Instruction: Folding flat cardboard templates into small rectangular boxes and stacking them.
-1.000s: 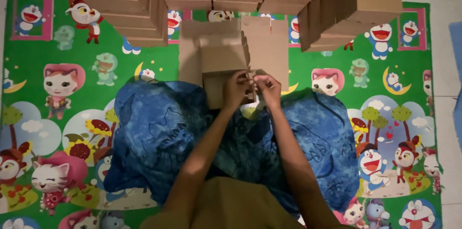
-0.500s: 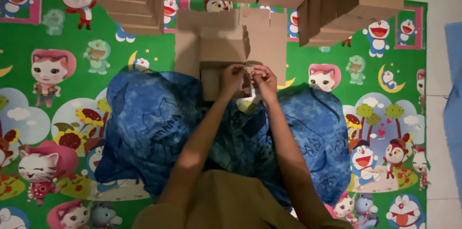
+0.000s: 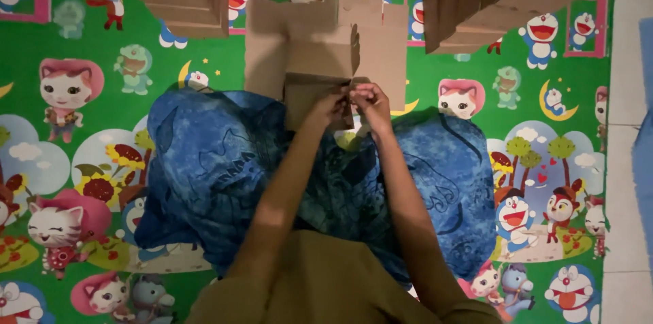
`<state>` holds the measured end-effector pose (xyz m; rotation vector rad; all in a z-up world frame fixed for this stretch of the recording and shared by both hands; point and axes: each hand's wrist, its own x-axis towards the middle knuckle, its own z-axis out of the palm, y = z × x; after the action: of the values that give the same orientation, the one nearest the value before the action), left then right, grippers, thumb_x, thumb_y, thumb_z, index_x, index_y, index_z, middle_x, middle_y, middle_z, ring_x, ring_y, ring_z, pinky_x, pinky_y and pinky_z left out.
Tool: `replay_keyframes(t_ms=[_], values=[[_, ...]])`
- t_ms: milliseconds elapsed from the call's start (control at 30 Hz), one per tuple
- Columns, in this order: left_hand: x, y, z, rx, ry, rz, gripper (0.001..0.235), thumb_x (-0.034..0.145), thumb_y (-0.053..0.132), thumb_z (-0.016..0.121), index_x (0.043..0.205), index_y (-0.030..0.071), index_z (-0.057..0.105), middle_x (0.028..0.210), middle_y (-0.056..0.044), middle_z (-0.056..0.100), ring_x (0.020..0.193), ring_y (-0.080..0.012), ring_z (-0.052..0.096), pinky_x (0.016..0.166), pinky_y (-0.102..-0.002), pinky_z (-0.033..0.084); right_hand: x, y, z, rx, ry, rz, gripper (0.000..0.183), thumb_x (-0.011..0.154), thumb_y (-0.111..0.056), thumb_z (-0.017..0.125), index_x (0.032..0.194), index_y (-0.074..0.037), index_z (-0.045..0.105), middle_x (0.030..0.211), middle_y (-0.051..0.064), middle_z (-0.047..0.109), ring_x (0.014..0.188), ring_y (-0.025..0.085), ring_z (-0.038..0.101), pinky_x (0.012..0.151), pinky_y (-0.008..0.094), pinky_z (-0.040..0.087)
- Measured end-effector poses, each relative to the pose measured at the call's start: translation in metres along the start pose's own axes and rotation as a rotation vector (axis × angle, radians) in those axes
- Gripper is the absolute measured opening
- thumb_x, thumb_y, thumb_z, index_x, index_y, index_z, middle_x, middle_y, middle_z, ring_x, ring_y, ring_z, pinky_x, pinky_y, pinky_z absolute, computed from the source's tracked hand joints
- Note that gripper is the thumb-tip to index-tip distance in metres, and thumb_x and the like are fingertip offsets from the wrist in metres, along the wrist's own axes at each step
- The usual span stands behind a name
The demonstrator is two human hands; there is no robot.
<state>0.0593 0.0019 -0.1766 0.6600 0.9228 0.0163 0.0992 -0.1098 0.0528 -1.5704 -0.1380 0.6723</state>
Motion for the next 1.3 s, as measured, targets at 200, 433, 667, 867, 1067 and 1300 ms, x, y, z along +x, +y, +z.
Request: replay_keyframes(t_ms=[200, 433, 667, 867, 1067, 1300], values=[[-0.023, 0.013, 0.032, 0.115, 0.111, 0.144, 0.016, 0.098, 0.027, 0.068, 0.1, 0.013, 0.074, 0.08, -0.001, 0.066, 0.062, -0.0127, 0.06, 0.048, -0.023, 0.046, 0.014, 0.027, -0.004, 0.02, 0.025, 0.039, 0.018, 0.086, -0.01, 0.085, 0.095, -0.004, 0.071, 0.086, 0.009, 0.068, 0.072, 0.017, 0.072, 0.064, 0.027, 0.064], [-0.066, 0.02, 0.022, 0.199, 0.195, 0.502, 0.026, 0.085, 0.008, 0.081, 0.1, 0.008, 0.059, 0.089, -0.01, 0.063, 0.078, -0.0249, 0.065, 0.069, -0.033, 0.057, 0.003, 0.009, -0.01, -0.037, 0.033, 0.046, 0.019, 0.09, -0.018, 0.083, 0.094, -0.006, 0.067, 0.083, 0.004, 0.061, 0.069, 0.015, 0.071, 0.061, 0.025, 0.062], [-0.251, 0.095, 0.078, 1.478, 0.225, 0.595, 0.039, 0.083, 0.057, 0.07, 0.088, 0.019, 0.068, 0.083, -0.004, 0.073, 0.084, -0.0314, 0.077, 0.072, -0.049, 0.059, 0.036, 0.014, -0.008, -0.373, -0.099, -0.001, 0.046, 0.094, -0.052, 0.081, 0.092, -0.01, 0.06, 0.078, 0.012, 0.07, 0.057, 0.02, 0.072, 0.056, 0.037, 0.062], [-0.176, 0.015, 0.032, 1.611, 0.381, 0.784, 0.047, 0.084, 0.037, 0.059, 0.126, 0.018, 0.069, 0.076, -0.006, 0.075, 0.076, -0.0337, 0.077, 0.067, -0.049, 0.059, 0.024, -0.016, 0.021, -0.826, -0.038, -0.117, 0.013, 0.082, -0.02, 0.071, 0.093, -0.014, 0.067, 0.087, 0.016, 0.075, 0.096, 0.042, 0.072, 0.082, 0.057, 0.056], [-0.227, 0.05, 0.04, 1.598, 0.442, 0.922, 0.026, 0.085, 0.026, 0.056, 0.1, 0.016, 0.076, 0.065, -0.006, 0.07, 0.061, -0.0333, 0.072, 0.056, -0.045, 0.056, 0.002, 0.01, 0.021, -0.565, 0.117, -0.206, 0.013, 0.091, -0.012, 0.064, 0.086, -0.007, 0.053, 0.089, 0.025, 0.071, 0.095, 0.047, 0.07, 0.083, 0.055, 0.055], [-0.235, 0.054, 0.055, 1.668, 0.524, 0.86, 0.011, 0.079, 0.025, 0.065, 0.076, 0.017, 0.072, 0.064, -0.003, 0.067, 0.062, -0.0275, 0.072, 0.055, -0.044, 0.056, 0.002, 0.009, 0.019, -0.332, -0.083, -0.057, 0.016, 0.081, -0.011, 0.064, 0.091, -0.013, 0.051, 0.082, 0.005, 0.055, 0.078, 0.024, 0.062, 0.068, 0.04, 0.053]])
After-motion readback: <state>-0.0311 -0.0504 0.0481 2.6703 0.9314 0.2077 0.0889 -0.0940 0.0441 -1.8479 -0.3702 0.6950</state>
